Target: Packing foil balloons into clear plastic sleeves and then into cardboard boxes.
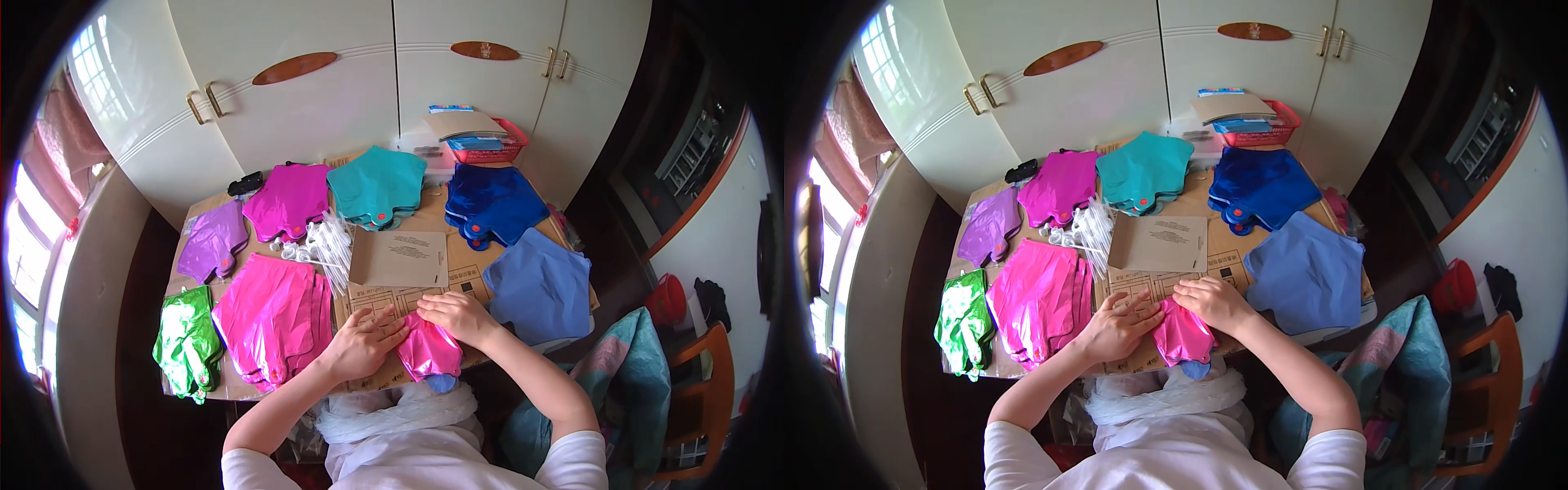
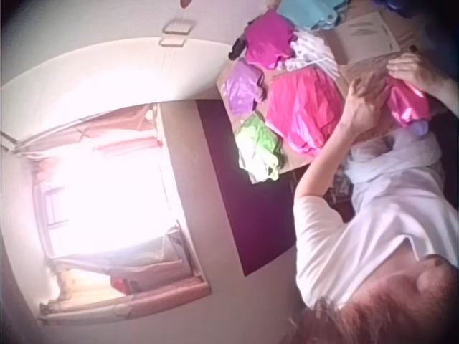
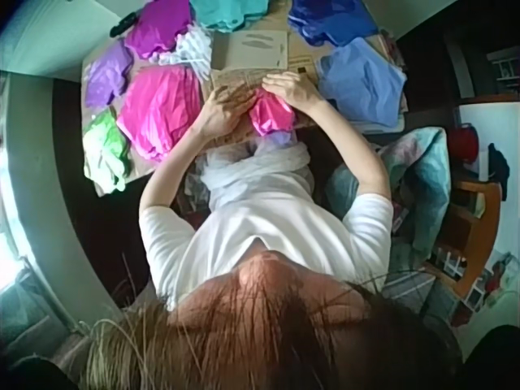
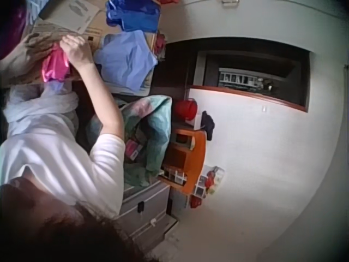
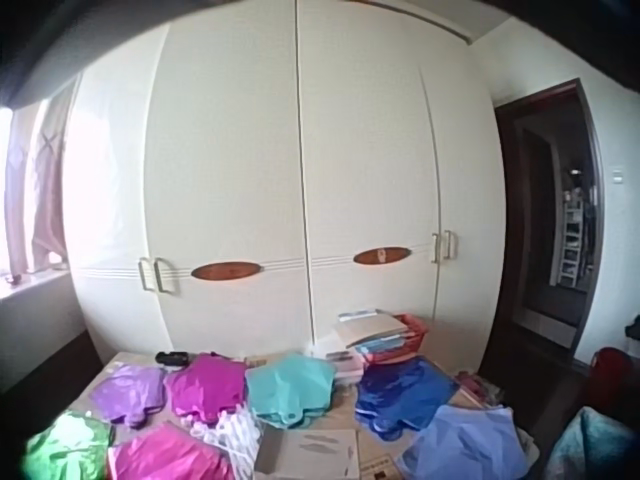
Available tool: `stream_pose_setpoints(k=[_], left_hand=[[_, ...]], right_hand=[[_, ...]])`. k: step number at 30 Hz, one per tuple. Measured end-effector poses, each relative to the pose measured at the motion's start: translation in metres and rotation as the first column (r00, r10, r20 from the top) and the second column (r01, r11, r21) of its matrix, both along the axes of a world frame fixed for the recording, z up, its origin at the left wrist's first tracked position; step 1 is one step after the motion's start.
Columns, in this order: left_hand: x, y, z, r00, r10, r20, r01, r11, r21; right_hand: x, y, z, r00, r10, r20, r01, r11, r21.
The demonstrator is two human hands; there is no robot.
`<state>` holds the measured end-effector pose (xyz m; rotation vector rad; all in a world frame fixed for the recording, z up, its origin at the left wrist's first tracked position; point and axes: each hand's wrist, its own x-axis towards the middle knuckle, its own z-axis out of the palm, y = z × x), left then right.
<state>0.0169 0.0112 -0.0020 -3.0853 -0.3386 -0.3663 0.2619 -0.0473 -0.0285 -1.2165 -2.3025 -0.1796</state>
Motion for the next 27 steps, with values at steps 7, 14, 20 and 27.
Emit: stream_pose_setpoints(k=[7,14,20,27], left_hand=[[-0.003,-0.002,-0.003,1.0,-0.01,0.017,0.011,0.996,-0.087],[-0.003,-0.002,-0.003,1.0,-0.027,0.015,0.028,0.996,-0.079],[-0.007,-0.004,0.002,0.999,-0.042,0.008,0.043,0.998,-0.044],[-0.01,-0.014,0.005,0.999,-0.036,-0.031,0.036,0.999,0.006]], right_hand=[[0.001,-0.015,0.018,0.993,-0.02,0.12,0.021,1.0,-0.009],[0.005,-0.038,0.018,0.992,0.095,0.079,-0.089,0.993,-0.077],[0.005,-0.04,0.01,0.991,0.087,0.102,-0.081,0.995,-0.06],[0.005,-0.04,0.009,0.993,0.087,0.077,-0.083,0.995,-0.059]])
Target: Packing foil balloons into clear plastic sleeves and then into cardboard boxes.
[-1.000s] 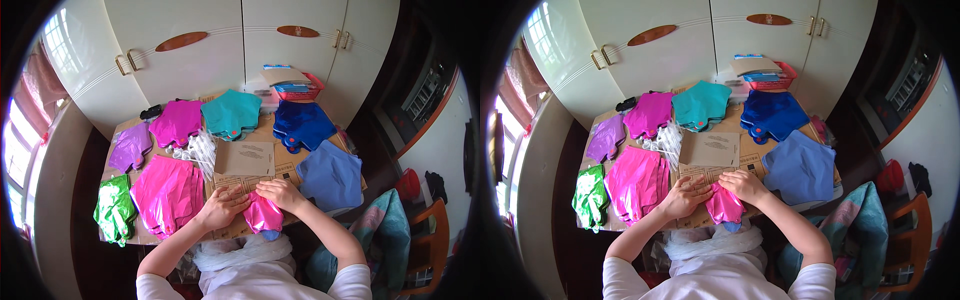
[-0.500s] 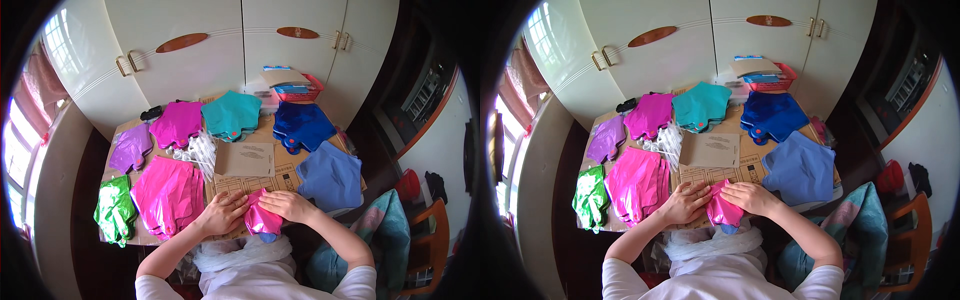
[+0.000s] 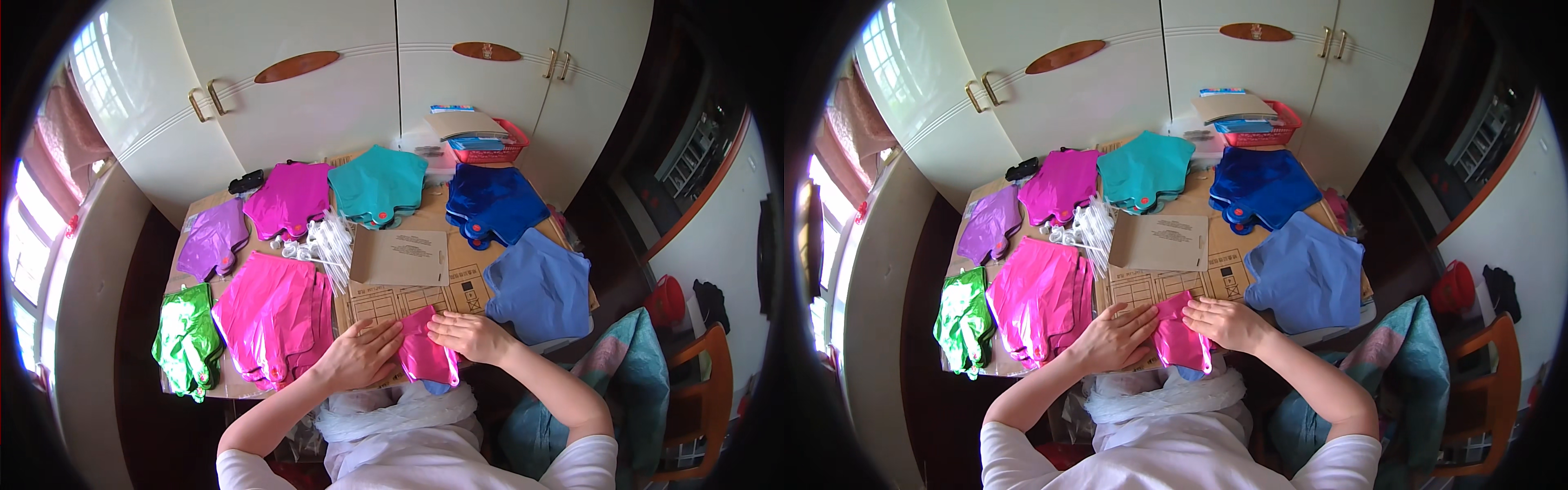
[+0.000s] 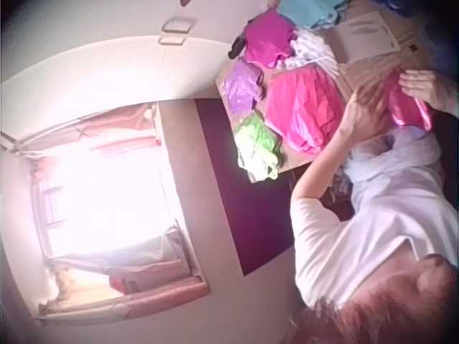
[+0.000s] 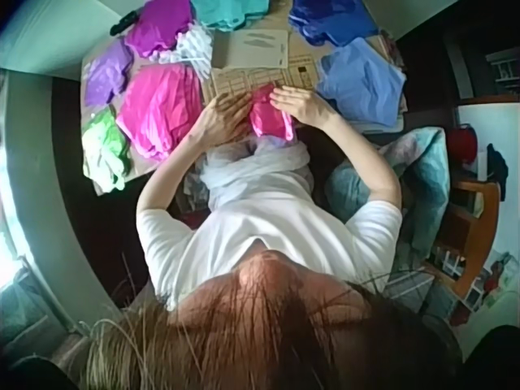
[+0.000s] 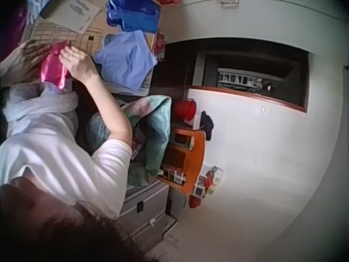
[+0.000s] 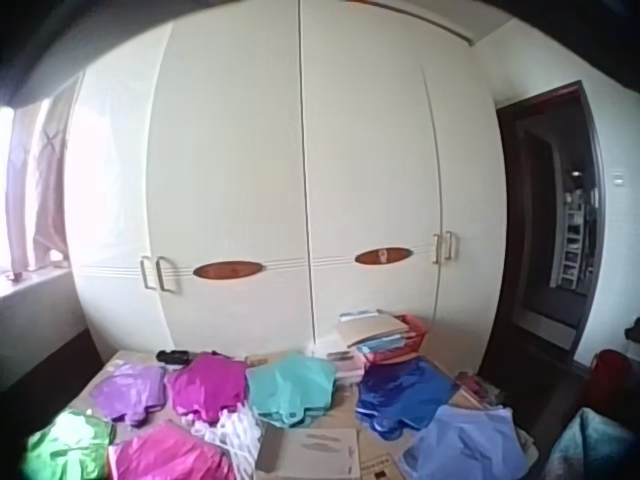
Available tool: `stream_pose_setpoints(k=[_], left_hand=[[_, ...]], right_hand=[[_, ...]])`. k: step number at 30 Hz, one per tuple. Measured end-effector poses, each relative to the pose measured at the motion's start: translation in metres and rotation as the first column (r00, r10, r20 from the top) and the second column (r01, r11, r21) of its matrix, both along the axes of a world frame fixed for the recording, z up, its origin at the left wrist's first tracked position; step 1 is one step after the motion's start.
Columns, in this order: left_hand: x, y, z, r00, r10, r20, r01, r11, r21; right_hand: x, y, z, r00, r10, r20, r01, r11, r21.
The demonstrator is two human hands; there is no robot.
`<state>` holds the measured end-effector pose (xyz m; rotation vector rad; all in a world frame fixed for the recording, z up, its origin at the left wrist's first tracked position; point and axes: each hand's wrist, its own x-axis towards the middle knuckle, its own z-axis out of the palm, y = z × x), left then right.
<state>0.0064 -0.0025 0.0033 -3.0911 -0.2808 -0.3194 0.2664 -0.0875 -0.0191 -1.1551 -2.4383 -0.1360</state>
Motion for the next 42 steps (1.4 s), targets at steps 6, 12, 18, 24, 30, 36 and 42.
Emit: stream_pose_setpoints(k=[6,12,18,24,30,36,42], left_hand=[[-0.005,-0.019,-0.001,0.998,-0.052,0.023,0.054,0.995,-0.081],[-0.002,-0.045,-0.005,0.995,-0.028,0.091,0.022,0.997,0.07],[-0.002,-0.059,-0.03,0.96,-0.054,0.275,0.019,0.991,0.129],[-0.004,-0.049,-0.012,0.907,0.032,0.421,0.053,0.98,-0.19],[0.0,-0.021,0.04,0.87,0.491,-0.047,-0.232,0.322,-0.918],[0.008,-0.002,0.014,0.829,0.549,0.104,0.081,0.065,-0.995],[0.012,-0.009,0.008,0.777,0.617,0.123,0.106,0.065,-0.992]], right_hand=[[0.001,0.002,0.0,0.999,0.026,-0.019,-0.026,0.999,-0.027],[0.003,-0.016,0.001,0.997,0.046,0.059,-0.038,0.992,-0.121],[-0.002,-0.041,0.024,0.983,0.057,0.176,-0.012,0.969,-0.245],[0.0,-0.045,0.021,0.989,0.12,-0.09,-0.134,0.979,-0.157],[-0.01,-0.023,0.06,0.661,-0.408,-0.63,-0.107,0.78,-0.617],[-0.012,0.004,0.054,0.312,-0.421,-0.852,-0.183,0.853,-0.489],[-0.021,0.002,0.051,0.39,-0.449,-0.804,-0.026,0.867,-0.497]])
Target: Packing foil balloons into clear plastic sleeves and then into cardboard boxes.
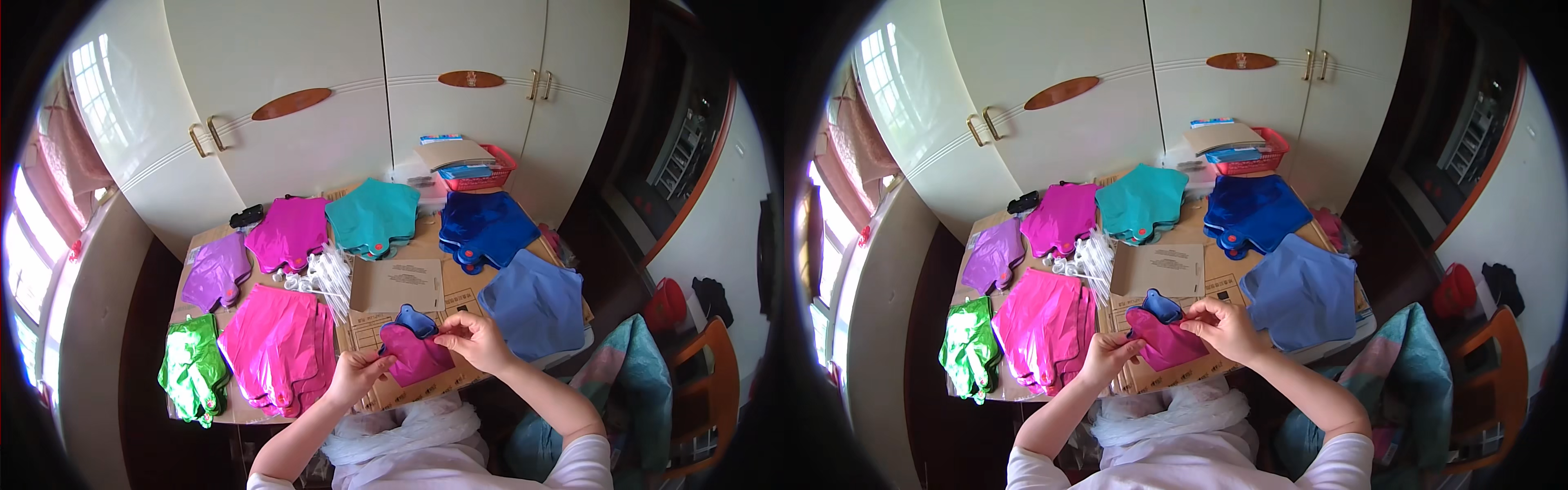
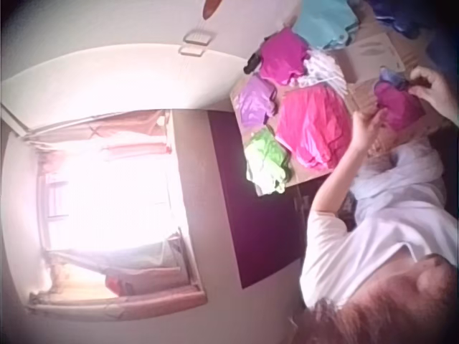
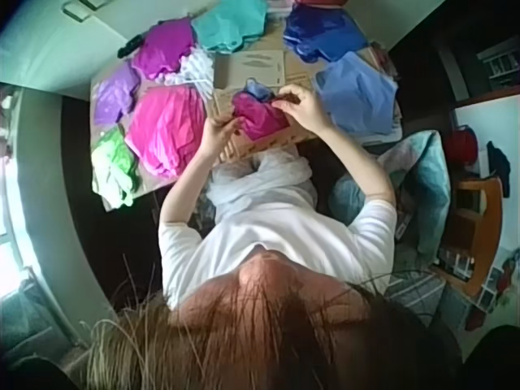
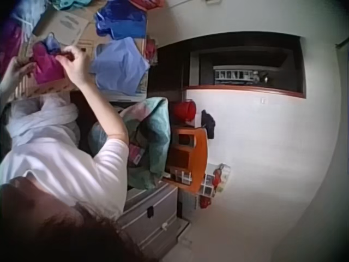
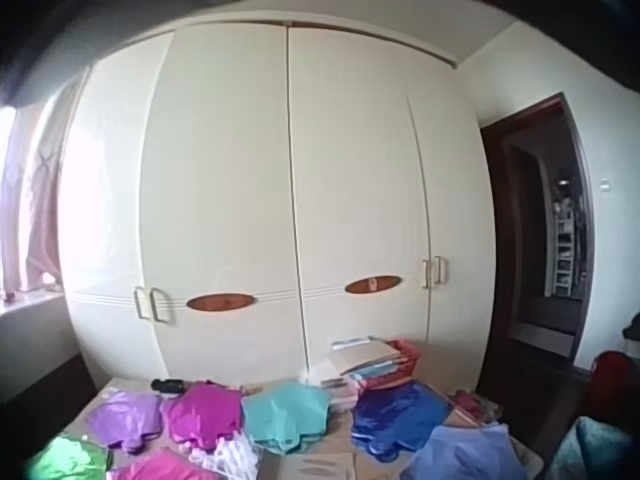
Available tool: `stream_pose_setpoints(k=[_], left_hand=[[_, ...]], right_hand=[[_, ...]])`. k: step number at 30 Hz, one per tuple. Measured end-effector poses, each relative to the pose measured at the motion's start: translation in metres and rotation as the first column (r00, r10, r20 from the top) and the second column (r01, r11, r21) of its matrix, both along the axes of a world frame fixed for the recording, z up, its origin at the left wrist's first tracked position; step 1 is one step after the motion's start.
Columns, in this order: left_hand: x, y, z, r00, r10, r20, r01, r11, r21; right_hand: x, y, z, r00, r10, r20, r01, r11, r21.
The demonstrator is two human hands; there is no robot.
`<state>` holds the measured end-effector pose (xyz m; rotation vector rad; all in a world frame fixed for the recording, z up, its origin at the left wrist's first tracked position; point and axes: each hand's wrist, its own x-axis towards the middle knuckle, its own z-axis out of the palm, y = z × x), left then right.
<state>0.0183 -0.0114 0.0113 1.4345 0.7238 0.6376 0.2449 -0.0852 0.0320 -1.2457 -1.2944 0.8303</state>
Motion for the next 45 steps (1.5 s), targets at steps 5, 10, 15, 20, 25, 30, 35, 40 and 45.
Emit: stream_pose_setpoints(k=[5,10,15,20,25,30,35,40,45], left_hand=[[-0.002,-0.001,-0.002,0.999,0.011,-0.052,-0.009,0.999,0.048],[-0.001,-0.001,-0.002,0.997,0.012,-0.078,-0.007,0.998,0.065],[0.001,-0.003,-0.003,0.996,0.013,-0.087,-0.005,0.996,0.089],[-0.002,-0.001,-0.007,0.989,-0.002,-0.147,0.025,0.987,0.156],[0.0,0.0,-0.001,0.986,0.014,-0.167,0.007,0.992,0.122],[0.005,0.004,0.002,0.984,-0.021,-0.175,0.03,0.998,0.047],[0.01,0.014,-0.008,0.983,-0.053,-0.174,0.05,0.998,-0.025],[0.015,0.018,-0.012,0.992,-0.053,-0.117,0.035,0.988,-0.152],[0.014,0.012,-0.009,0.996,-0.007,-0.086,-0.009,0.982,-0.19]], right_hand=[[0.002,0.0,0.011,0.987,0.115,0.11,-0.104,0.99,-0.099],[0.003,0.001,0.002,0.96,0.109,0.258,-0.135,0.987,0.084],[0.005,0.002,0.004,0.951,0.175,0.256,-0.192,0.98,0.043],[0.012,0.004,0.013,0.931,0.339,0.136,-0.33,0.94,-0.081],[0.012,0.007,0.026,0.938,0.303,0.167,-0.269,0.942,-0.199],[0.016,0.014,0.016,0.918,0.3,0.261,-0.262,0.95,-0.168],[0.023,0.03,0.001,0.947,0.312,0.079,-0.285,0.927,-0.244],[0.024,0.04,-0.007,0.914,0.304,-0.268,-0.356,0.918,-0.172],[0.022,0.033,-0.019,0.991,0.115,-0.07,-0.129,0.961,-0.244]])
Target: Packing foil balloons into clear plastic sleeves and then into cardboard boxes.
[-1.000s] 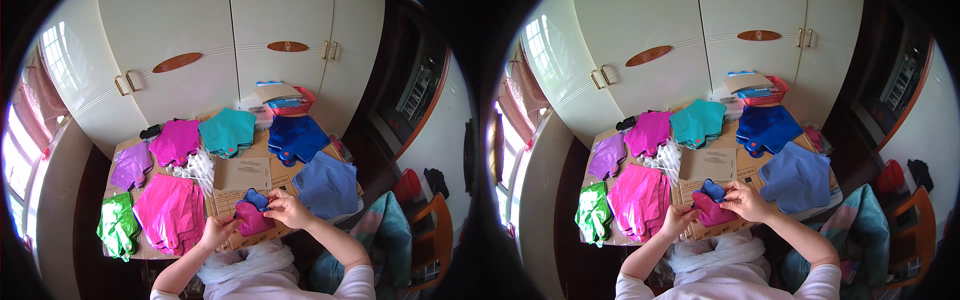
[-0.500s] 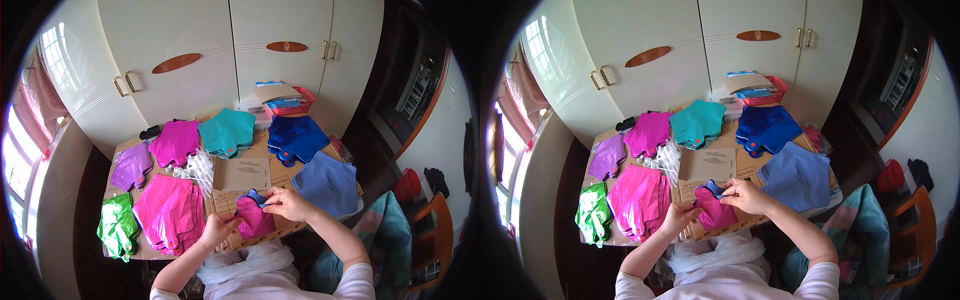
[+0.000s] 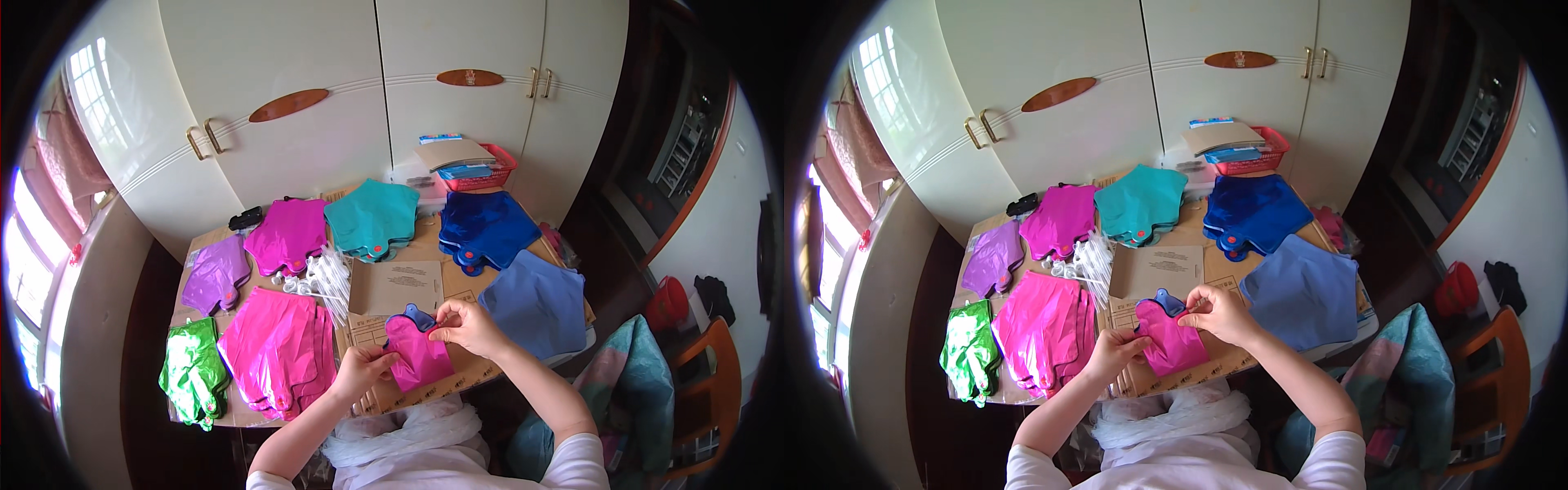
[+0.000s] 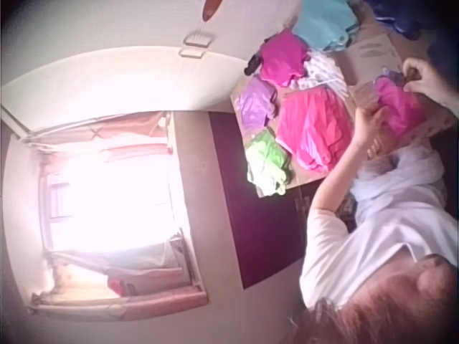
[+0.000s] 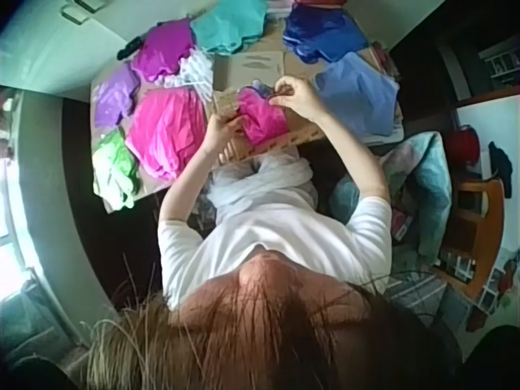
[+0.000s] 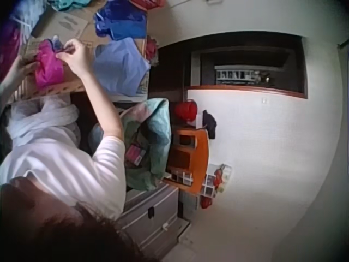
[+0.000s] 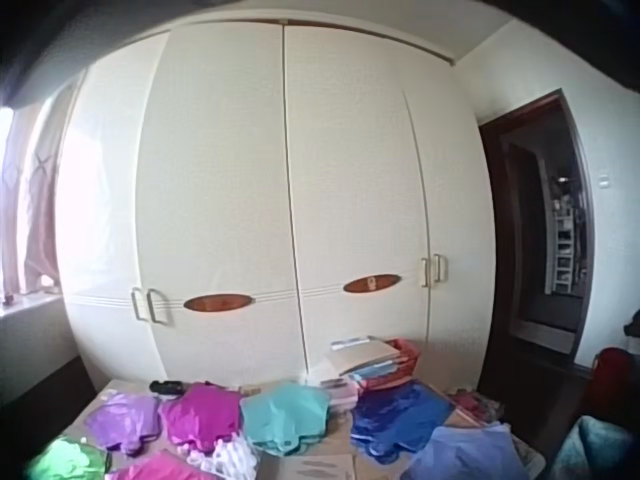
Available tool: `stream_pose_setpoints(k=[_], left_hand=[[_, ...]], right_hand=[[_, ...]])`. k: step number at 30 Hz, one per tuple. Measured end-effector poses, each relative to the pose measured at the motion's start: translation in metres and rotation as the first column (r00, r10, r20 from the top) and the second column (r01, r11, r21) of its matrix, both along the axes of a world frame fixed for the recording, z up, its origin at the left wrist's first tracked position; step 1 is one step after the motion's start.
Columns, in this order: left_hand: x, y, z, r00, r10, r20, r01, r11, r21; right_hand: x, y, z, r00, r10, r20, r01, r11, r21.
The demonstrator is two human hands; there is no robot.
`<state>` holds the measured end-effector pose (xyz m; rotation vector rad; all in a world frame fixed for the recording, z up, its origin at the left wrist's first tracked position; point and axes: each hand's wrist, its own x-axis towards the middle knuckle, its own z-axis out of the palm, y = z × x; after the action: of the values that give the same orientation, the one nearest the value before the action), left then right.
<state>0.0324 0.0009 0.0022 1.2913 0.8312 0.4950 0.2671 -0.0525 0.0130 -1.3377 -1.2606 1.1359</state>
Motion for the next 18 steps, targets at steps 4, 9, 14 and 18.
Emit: stream_pose_setpoints(k=[4,9,14,18], left_hand=[[-0.001,0.0,-0.001,1.0,-0.019,-0.007,0.019,1.0,0.002],[-0.001,-0.001,0.0,0.999,-0.014,-0.029,0.015,1.0,0.021],[0.0,0.001,-0.001,0.999,-0.006,-0.051,0.007,1.0,0.022],[0.002,0.003,0.0,0.999,0.018,-0.05,-0.018,1.0,-0.01]], right_hand=[[-0.003,-0.004,0.0,0.999,0.026,0.025,-0.03,0.986,0.165],[0.0,-0.004,0.011,0.992,0.079,0.098,-0.091,0.988,0.124],[0.003,0.002,0.009,0.981,0.13,-0.142,-0.136,0.99,-0.038],[0.002,0.009,0.005,0.981,0.079,-0.177,-0.099,0.99,-0.105]])
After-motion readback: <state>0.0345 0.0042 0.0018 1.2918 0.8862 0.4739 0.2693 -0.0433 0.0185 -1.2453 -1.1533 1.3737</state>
